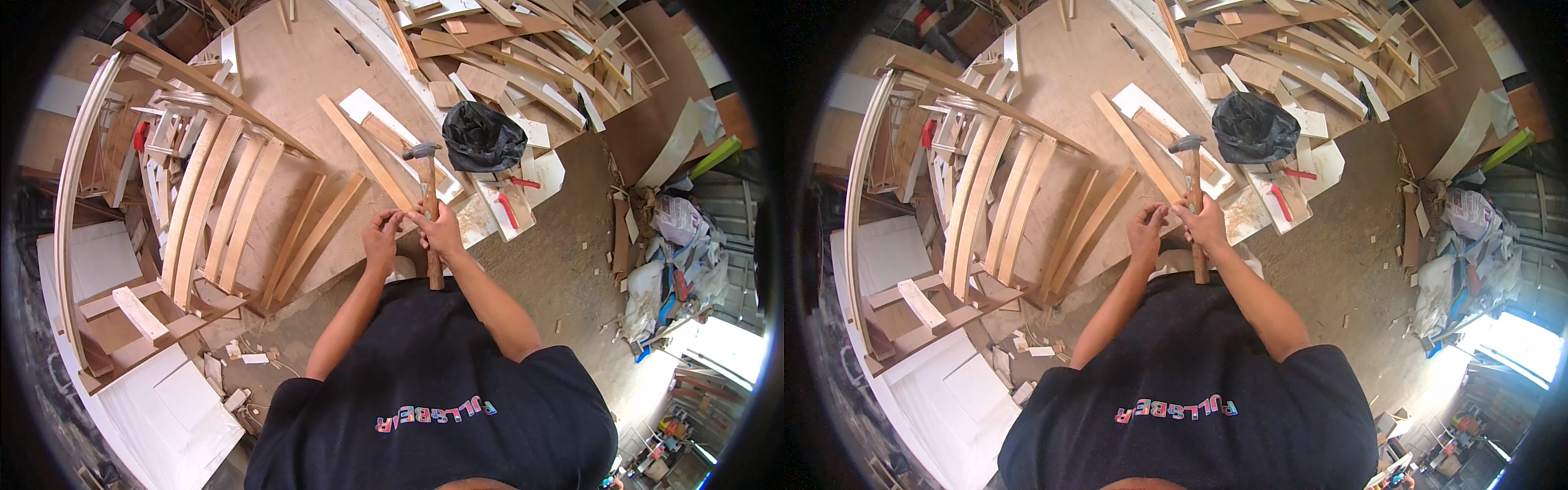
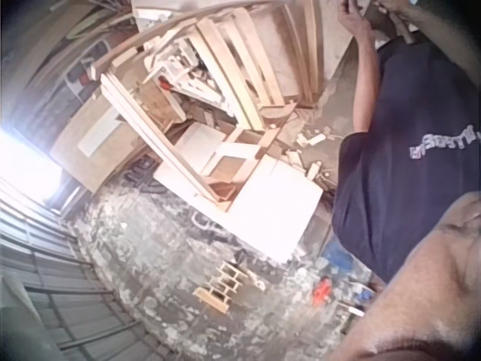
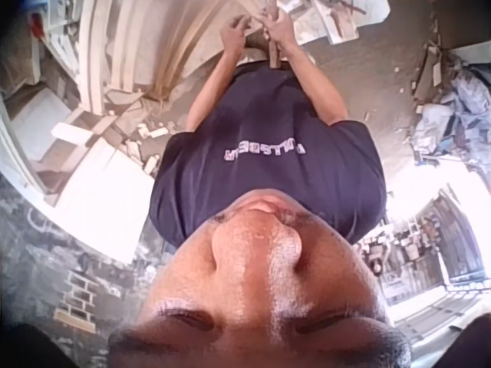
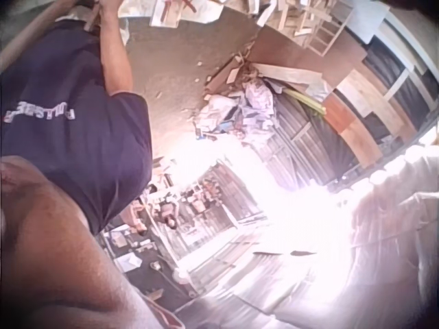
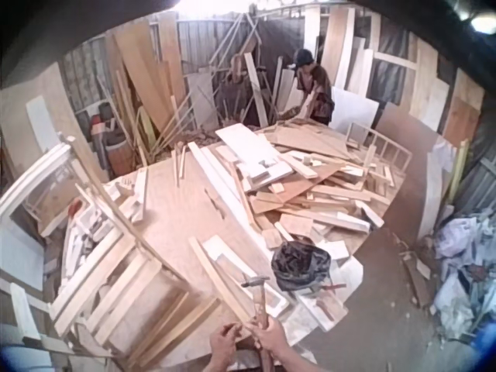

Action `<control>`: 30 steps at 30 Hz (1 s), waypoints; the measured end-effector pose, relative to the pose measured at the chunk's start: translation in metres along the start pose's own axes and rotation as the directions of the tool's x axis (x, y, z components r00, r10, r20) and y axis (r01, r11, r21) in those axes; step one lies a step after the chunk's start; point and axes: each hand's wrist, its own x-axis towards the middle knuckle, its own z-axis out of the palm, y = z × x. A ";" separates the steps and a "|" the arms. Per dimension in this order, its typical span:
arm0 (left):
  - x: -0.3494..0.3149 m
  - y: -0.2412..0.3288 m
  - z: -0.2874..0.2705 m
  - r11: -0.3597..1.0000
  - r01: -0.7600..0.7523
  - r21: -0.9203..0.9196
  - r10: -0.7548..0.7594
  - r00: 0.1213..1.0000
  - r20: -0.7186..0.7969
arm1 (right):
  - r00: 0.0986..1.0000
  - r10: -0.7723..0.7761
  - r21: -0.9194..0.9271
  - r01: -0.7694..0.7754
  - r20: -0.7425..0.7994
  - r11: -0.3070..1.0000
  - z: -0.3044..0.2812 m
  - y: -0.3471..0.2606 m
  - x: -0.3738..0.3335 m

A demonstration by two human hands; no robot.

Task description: The person assembles a small wooden slatted shelf by positioning slats onto a frame and hammering nails into them by hand.

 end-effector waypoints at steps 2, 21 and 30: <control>0.007 -0.008 0.000 0.970 -0.099 0.220 0.119 0.990 -0.077 | 0.998 0.044 -0.163 -0.049 -0.034 0.985 -0.012 -0.001 -0.001; 0.036 -0.068 0.029 0.500 -0.568 0.653 0.726 0.687 0.041 | 0.999 0.034 -0.169 -0.031 0.015 0.985 -0.094 0.019 -0.019; 0.036 -0.066 0.035 0.434 -0.584 0.687 0.757 0.649 0.074 | 0.999 0.031 -0.311 -0.023 0.021 0.950 -0.107 0.024 -0.021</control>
